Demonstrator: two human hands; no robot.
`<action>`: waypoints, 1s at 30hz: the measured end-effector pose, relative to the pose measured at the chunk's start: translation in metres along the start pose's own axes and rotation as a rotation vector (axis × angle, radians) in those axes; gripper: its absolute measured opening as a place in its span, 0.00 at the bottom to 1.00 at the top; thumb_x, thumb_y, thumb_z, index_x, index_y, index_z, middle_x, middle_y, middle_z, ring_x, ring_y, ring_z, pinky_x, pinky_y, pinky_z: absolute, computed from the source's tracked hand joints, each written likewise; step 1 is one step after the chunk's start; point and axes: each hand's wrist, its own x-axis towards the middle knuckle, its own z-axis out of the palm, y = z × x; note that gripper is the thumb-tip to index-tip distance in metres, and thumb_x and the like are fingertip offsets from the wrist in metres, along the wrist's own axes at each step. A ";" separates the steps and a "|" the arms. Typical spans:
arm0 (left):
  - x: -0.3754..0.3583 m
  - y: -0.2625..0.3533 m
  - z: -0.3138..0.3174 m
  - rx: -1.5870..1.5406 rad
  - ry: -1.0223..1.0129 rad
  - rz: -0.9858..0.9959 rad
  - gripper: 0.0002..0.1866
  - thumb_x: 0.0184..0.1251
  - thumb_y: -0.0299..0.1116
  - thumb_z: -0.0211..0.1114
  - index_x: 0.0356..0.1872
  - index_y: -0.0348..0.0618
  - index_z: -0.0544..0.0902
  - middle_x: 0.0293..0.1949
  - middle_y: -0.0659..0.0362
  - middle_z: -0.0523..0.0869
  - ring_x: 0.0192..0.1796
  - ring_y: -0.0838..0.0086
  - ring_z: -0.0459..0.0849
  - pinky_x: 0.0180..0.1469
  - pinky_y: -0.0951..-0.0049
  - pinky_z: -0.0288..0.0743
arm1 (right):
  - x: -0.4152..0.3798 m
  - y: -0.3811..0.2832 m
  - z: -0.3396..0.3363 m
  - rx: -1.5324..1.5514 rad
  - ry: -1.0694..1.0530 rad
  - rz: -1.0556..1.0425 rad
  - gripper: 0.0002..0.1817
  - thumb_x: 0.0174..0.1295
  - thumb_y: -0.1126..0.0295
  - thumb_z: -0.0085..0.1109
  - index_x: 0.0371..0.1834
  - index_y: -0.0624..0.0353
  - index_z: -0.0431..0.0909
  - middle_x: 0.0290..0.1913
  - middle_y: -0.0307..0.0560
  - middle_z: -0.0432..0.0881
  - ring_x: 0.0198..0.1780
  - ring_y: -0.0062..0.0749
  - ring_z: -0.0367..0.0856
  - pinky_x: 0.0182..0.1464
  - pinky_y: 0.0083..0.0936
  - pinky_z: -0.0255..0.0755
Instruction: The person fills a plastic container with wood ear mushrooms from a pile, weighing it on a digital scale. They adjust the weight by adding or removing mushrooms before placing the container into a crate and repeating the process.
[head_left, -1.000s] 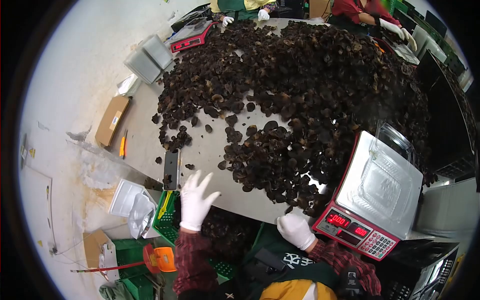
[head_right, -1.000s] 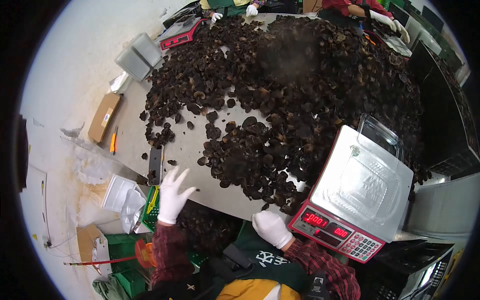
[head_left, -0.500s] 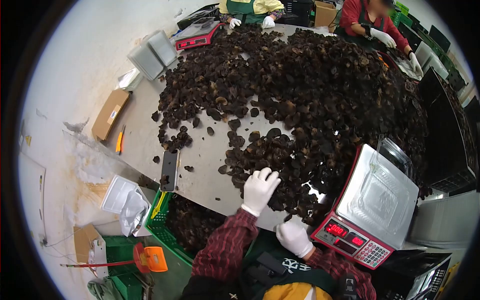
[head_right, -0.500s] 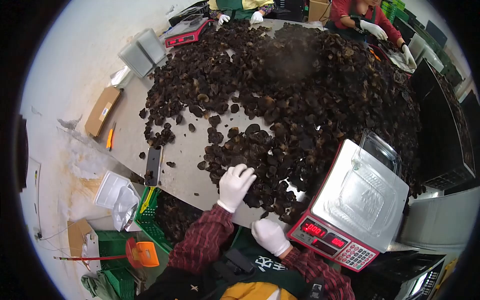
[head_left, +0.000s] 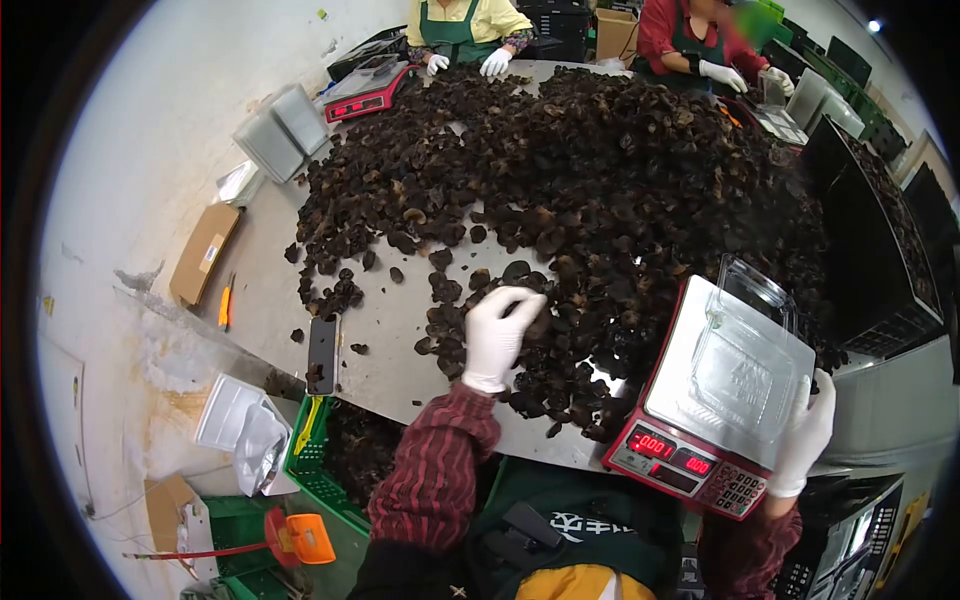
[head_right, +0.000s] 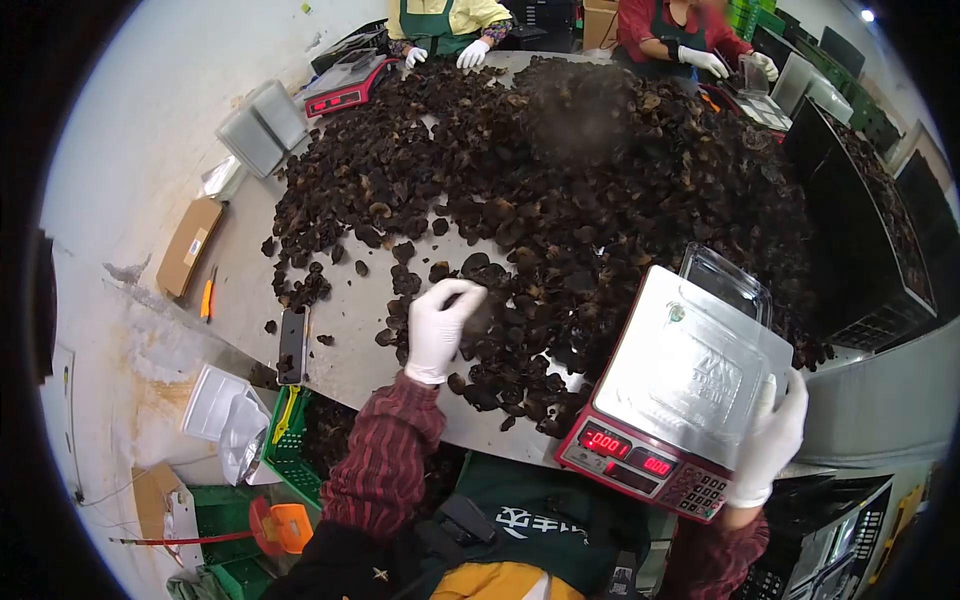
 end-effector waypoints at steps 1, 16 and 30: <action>0.002 0.014 0.016 0.025 -0.044 0.123 0.04 0.60 0.26 0.68 0.32 0.36 0.85 0.32 0.62 0.85 0.36 0.81 0.80 0.40 0.79 0.73 | 0.007 0.023 0.002 0.004 0.004 -0.003 0.18 0.66 0.64 0.58 0.53 0.66 0.75 0.45 0.61 0.81 0.42 0.50 0.81 0.46 0.35 0.74; -0.051 0.070 0.189 0.474 -1.026 0.862 0.11 0.49 0.38 0.68 0.32 0.46 0.84 0.44 0.58 0.80 0.48 0.63 0.80 0.45 0.62 0.78 | -0.008 0.033 0.046 0.526 -0.571 0.302 0.10 0.66 0.73 0.49 0.45 0.66 0.78 0.17 0.36 0.72 0.15 0.16 0.67 0.17 0.21 0.60; 0.023 -0.058 0.005 1.027 -0.401 0.389 0.25 0.60 0.55 0.64 0.58 0.61 0.80 0.66 0.48 0.71 0.66 0.50 0.66 0.64 0.50 0.62 | -0.023 0.022 0.020 0.368 -0.431 0.256 0.15 0.69 0.66 0.53 0.51 0.67 0.77 0.33 0.53 0.82 0.32 0.30 0.79 0.37 0.26 0.72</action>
